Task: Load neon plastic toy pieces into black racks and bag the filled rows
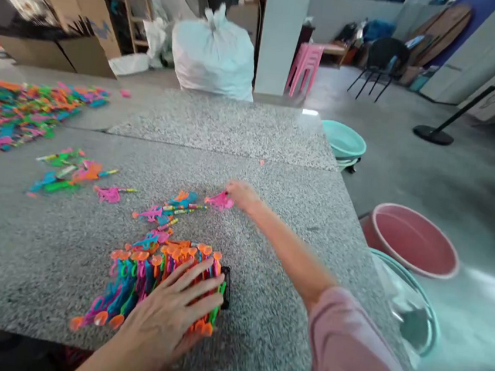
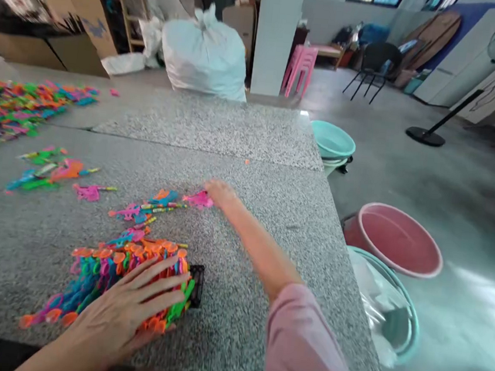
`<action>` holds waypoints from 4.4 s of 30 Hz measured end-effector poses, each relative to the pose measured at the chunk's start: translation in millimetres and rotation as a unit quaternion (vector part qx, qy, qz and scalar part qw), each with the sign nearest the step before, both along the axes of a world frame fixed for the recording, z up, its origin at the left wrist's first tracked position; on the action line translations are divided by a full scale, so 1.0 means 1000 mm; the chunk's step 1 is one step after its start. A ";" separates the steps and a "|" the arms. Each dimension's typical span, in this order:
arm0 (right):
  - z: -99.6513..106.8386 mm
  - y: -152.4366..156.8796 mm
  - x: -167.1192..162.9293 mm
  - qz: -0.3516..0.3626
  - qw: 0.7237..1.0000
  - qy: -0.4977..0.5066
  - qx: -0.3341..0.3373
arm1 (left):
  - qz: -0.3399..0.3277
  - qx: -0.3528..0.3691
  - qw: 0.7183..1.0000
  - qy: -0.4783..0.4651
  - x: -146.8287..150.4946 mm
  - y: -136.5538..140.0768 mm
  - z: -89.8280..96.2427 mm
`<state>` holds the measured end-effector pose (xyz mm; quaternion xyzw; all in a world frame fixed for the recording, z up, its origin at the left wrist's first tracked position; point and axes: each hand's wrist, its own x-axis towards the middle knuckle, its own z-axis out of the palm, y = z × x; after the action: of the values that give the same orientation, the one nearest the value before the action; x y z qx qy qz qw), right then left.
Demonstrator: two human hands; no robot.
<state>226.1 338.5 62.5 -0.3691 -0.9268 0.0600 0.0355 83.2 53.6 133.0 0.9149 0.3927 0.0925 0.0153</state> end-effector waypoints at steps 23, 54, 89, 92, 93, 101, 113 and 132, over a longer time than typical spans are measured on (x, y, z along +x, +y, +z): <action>-0.014 -0.198 0.051 -0.159 0.886 0.321 -0.294 | -0.002 0.001 1.000 0.014 -0.005 0.001 0.002; 0.006 -0.136 0.031 0.130 0.944 0.118 -0.278 | 0.004 -0.010 1.000 0.020 0.006 0.002 0.012; -0.021 -0.275 0.062 -0.236 0.909 0.270 -0.212 | 0.021 -0.005 1.000 -0.008 0.004 0.004 -0.001; -0.009 -0.272 0.057 -0.230 0.944 0.162 -0.173 | 0.021 -0.011 1.000 -0.004 0.003 0.004 -0.001; -0.004 -0.271 0.054 -0.223 0.950 0.133 -0.172 | 0.023 -0.014 1.000 -0.007 0.003 0.004 0.000; 0.009 -0.277 0.043 -0.159 0.965 0.086 -0.191 | 0.074 -0.026 0.997 0.022 0.022 0.005 0.012; 0.031 -0.105 -0.037 -0.015 0.993 0.078 -0.084 | 0.074 0.004 0.997 0.032 0.026 -0.017 0.008; -0.025 -0.152 0.067 -0.204 0.889 0.370 -0.180 | 0.064 0.022 0.998 0.000 0.023 -0.015 0.004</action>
<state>293.5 186.6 37.6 -0.5008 -0.7246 0.3490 0.3200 106.0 38.3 136.6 0.8880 0.4482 0.1021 -0.0107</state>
